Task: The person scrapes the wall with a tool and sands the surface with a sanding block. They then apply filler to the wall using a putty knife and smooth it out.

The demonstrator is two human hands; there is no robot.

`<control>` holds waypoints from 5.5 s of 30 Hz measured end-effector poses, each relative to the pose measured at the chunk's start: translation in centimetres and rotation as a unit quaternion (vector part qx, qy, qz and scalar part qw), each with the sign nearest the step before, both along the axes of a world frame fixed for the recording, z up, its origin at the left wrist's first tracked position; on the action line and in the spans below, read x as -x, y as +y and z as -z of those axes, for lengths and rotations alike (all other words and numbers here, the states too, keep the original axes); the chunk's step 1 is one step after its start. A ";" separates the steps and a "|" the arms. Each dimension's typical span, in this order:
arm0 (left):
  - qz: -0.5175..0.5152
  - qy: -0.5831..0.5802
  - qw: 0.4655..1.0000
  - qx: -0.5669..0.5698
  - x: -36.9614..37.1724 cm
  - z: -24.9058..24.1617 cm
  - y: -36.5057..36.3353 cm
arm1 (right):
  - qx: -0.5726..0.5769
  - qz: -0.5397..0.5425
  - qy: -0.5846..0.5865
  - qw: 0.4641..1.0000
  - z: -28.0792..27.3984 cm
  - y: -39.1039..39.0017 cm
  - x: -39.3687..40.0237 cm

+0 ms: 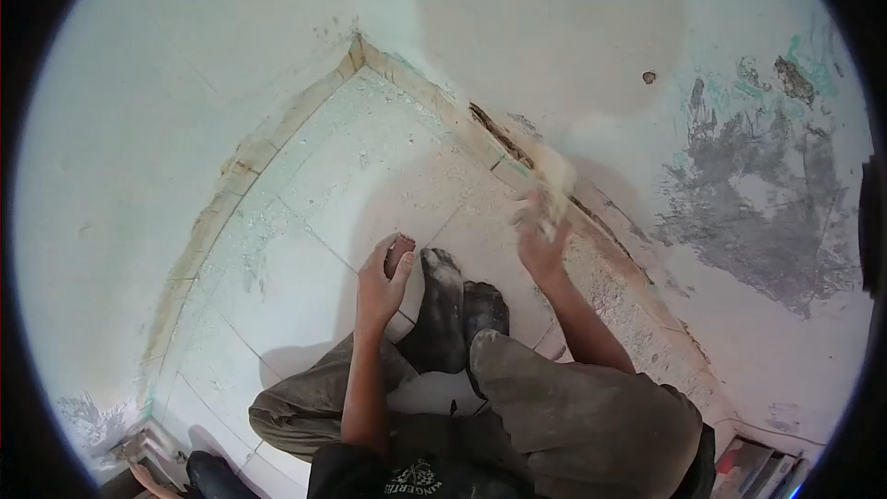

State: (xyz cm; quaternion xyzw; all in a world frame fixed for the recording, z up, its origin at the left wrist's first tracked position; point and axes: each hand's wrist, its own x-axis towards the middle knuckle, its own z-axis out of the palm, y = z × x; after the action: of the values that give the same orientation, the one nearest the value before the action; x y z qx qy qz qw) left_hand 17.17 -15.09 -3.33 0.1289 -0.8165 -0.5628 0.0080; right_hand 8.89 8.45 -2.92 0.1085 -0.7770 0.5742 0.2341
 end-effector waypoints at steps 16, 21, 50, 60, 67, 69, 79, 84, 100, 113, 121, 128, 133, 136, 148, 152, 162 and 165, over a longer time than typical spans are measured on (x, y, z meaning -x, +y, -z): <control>-0.015 0.008 1.000 0.023 -0.1 -1.9 -0.5 | -0.013 0.004 -0.332 0.943 0.2 0.3 -0.5; -0.019 0.019 0.999 0.040 0.1 -2.0 -0.6 | -0.114 0.006 -0.260 0.959 1.3 0.2 0.1; -0.021 0.032 0.999 0.024 0.1 -1.2 -0.6 | -0.137 0.155 0.020 0.978 -13.8 2.1 -1.1; -0.007 0.001 1.000 0.016 0.0 -2.1 0.0 | -0.415 0.140 -0.009 0.899 -7.9 -0.5 6.4; -0.013 0.008 1.000 0.023 0.0 -3.4 -0.3 | -0.286 0.079 0.146 0.944 -12.1 -3.2 2.2; -0.020 0.010 0.999 0.027 -0.1 -3.3 -0.6 | -0.306 0.108 0.133 0.937 -12.1 -2.1 2.4; -0.037 0.036 0.998 0.038 -0.4 -2.9 -0.8 | -0.373 0.092 0.083 0.919 -9.8 -1.8 2.9; -0.030 0.047 0.997 0.048 -0.3 -2.7 -0.9 | -0.400 0.124 0.083 0.904 -10.7 -0.7 3.9; -0.035 0.042 0.998 0.020 -0.2 -2.8 -0.6 | -0.437 0.129 0.067 0.888 -6.7 0.3 3.7; -0.040 0.041 0.998 0.035 -0.9 -4.1 -1.5 | -0.239 0.203 0.201 0.928 -3.9 2.7 3.6; -0.053 0.048 0.996 0.043 -1.2 -4.0 -0.7 | -0.202 0.155 0.179 0.950 -6.3 2.0 2.3; -0.045 0.017 0.998 0.042 -1.3 -3.2 -0.6 | -0.231 0.175 0.119 0.950 -1.7 2.7 4.4; -0.025 -0.001 0.999 0.030 -1.1 -3.4 -0.4 | -0.188 0.141 0.237 0.943 -5.8 -3.5 8.1; -0.034 -0.004 0.999 0.026 -0.9 -2.6 0.0 | -0.177 0.137 0.180 0.958 -4.9 -0.2 2.6; -0.034 -0.010 0.999 0.034 -0.8 -3.7 0.6 | -0.120 0.169 0.186 0.960 -5.4 -1.7 6.3; -0.031 0.022 0.999 0.004 -0.8 -3.0 0.5 | -0.106 0.206 0.201 0.952 -5.9 0.7 1.4; -0.037 -0.015 0.999 0.037 -0.7 -2.6 0.8 | -0.290 0.172 0.187 0.923 -5.0 -2.2 5.6; -0.039 0.008 0.999 0.032 -1.1 -3.8 1.0 | -0.175 0.159 0.178 0.955 -6.6 -3.2 6.3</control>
State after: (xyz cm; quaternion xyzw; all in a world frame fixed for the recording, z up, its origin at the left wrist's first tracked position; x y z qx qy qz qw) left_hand 18.31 -14.09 0.45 0.1562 -0.8280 -0.5370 0.0403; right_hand 2.54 5.22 3.68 0.1229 -0.8182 0.3561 0.4343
